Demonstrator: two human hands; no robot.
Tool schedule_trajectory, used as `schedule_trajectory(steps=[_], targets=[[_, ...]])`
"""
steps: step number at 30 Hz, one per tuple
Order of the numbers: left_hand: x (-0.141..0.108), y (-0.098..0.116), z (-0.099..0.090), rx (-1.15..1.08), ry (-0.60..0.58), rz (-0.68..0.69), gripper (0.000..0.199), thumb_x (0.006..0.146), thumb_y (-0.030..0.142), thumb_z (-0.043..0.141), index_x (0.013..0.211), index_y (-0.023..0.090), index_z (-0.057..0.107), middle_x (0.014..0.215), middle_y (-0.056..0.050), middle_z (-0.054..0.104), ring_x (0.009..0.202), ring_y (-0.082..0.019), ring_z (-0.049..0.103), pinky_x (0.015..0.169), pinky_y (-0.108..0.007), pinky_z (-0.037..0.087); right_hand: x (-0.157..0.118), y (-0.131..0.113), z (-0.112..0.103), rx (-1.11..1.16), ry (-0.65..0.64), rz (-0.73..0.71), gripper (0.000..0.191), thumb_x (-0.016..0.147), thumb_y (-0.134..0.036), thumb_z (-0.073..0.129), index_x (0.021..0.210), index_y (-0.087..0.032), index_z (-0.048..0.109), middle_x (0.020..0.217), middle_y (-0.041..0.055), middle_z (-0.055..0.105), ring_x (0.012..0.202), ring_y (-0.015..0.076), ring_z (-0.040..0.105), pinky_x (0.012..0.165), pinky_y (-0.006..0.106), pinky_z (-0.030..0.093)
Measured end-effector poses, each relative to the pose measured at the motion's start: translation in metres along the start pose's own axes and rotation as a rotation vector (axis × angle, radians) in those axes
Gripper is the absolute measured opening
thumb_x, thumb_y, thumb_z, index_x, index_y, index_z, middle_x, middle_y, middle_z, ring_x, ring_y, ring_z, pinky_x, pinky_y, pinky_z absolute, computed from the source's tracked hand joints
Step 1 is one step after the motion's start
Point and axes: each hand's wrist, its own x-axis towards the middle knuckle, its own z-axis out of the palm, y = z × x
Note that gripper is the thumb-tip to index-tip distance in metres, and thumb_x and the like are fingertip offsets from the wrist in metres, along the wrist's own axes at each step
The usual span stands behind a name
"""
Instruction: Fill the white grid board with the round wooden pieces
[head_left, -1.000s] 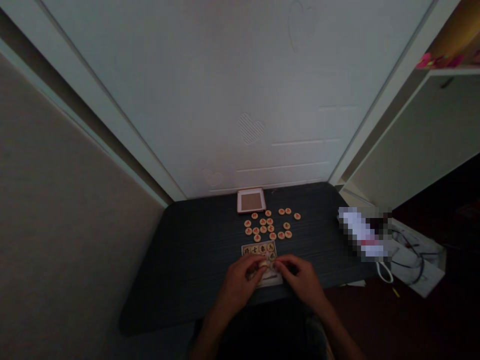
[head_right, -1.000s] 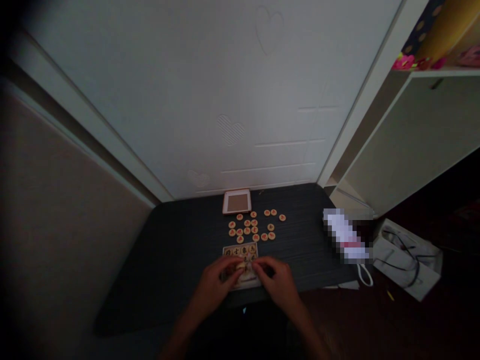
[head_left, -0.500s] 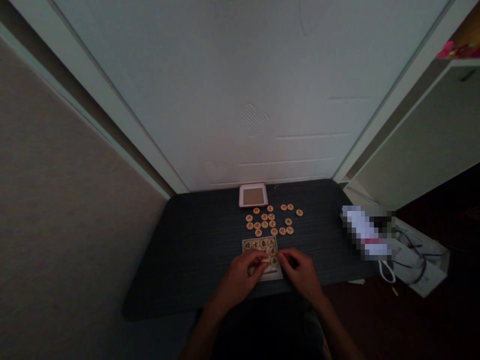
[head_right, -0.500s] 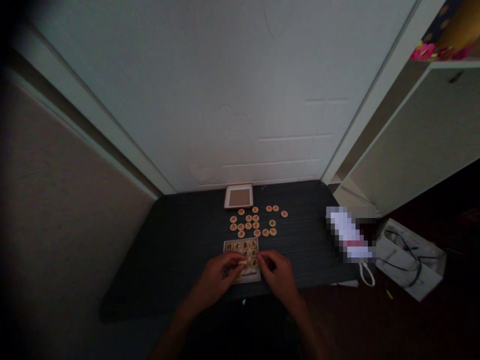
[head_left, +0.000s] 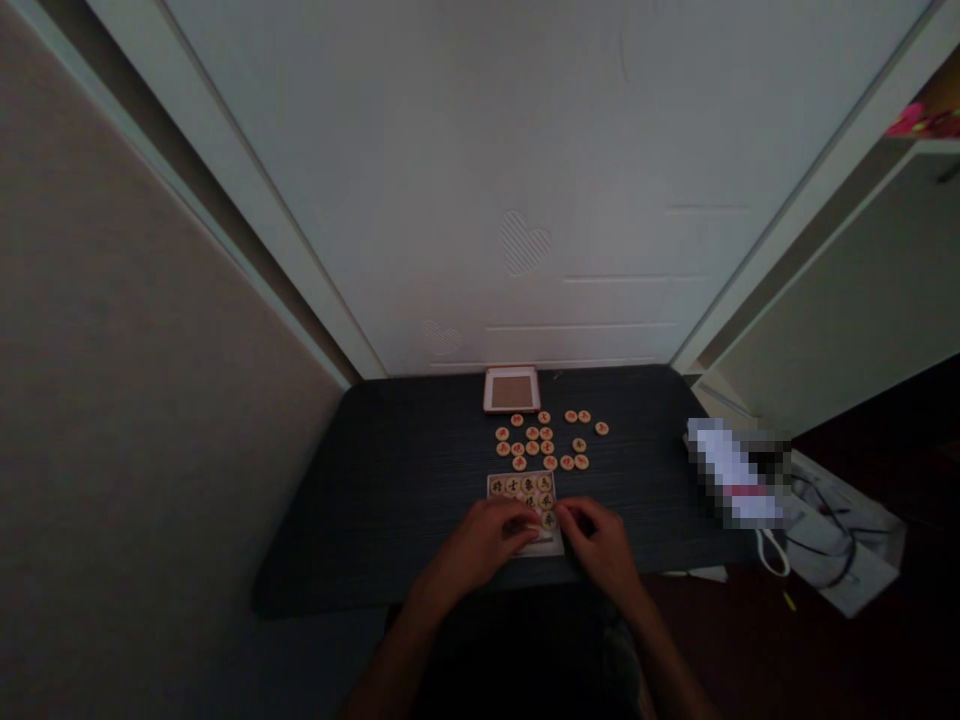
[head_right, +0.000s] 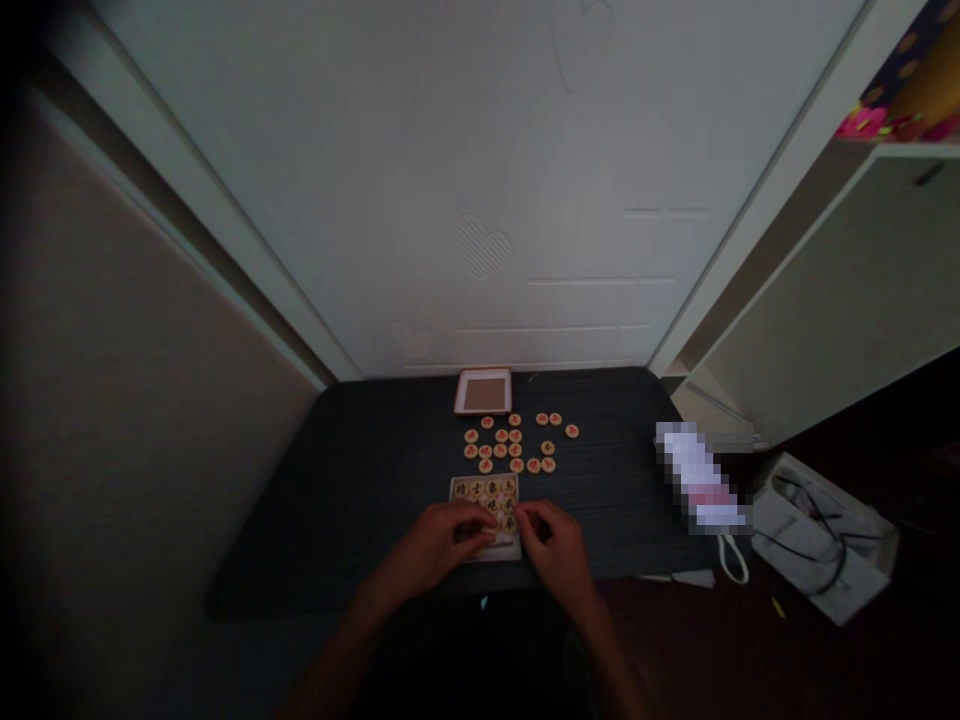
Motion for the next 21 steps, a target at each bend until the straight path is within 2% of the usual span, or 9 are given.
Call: schedule_trajectory(steps=[6,10,15,21], targets=[[0.0023,-0.0019,0.0036,0.083,-0.087,-0.067,0.015,0.088,0.032,0.069,0.100,0.025,0.075,0.096,-0.001,0.075,0.089,-0.019,0.067,0.083,-0.027,0.049,-0.0004,-0.0002,0.0002,0.003,0.000,-0.013,0.027,0.094,-0.042,0.058,0.094,-0.021,0.075,0.084,0.0042,0.076,0.074,0.0199,0.069,0.069,0.028,0.051],[0.0038,-0.0034,0.0052,0.098,-0.144,-0.019,0.013,0.091,0.030,0.066,0.098,0.026,0.076,0.096,-0.001,0.075,0.092,-0.019,0.067,0.083,-0.027,0.049,-0.0007,0.0003,0.0005,0.009,0.007,-0.014,0.026,0.094,-0.041,0.058,0.093,-0.021,0.075,0.083,0.0037,0.076,0.073,0.0196,0.068,0.069,0.027,0.051],[0.0058,-0.0047,0.0059,0.101,-0.183,0.074,0.014,0.092,0.025,0.064,0.099,0.027,0.076,0.104,0.000,0.076,0.100,-0.020,0.067,0.092,-0.029,0.048,-0.0005,0.0000,0.0007,0.003,-0.003,-0.019,0.025,0.095,-0.038,0.057,0.095,-0.021,0.075,0.084,0.0039,0.076,0.074,0.0197,0.068,0.070,0.028,0.051],[0.0062,-0.0056,0.0057,0.162,-0.146,0.117,0.016,0.094,0.024,0.063,0.103,0.028,0.075,0.105,-0.002,0.072,0.101,-0.020,0.065,0.091,-0.031,0.049,-0.0005,-0.0023,0.0007,-0.007,0.015,-0.024,0.025,0.094,-0.039,0.058,0.094,-0.021,0.075,0.082,0.0035,0.075,0.072,0.0190,0.068,0.068,0.027,0.050]])
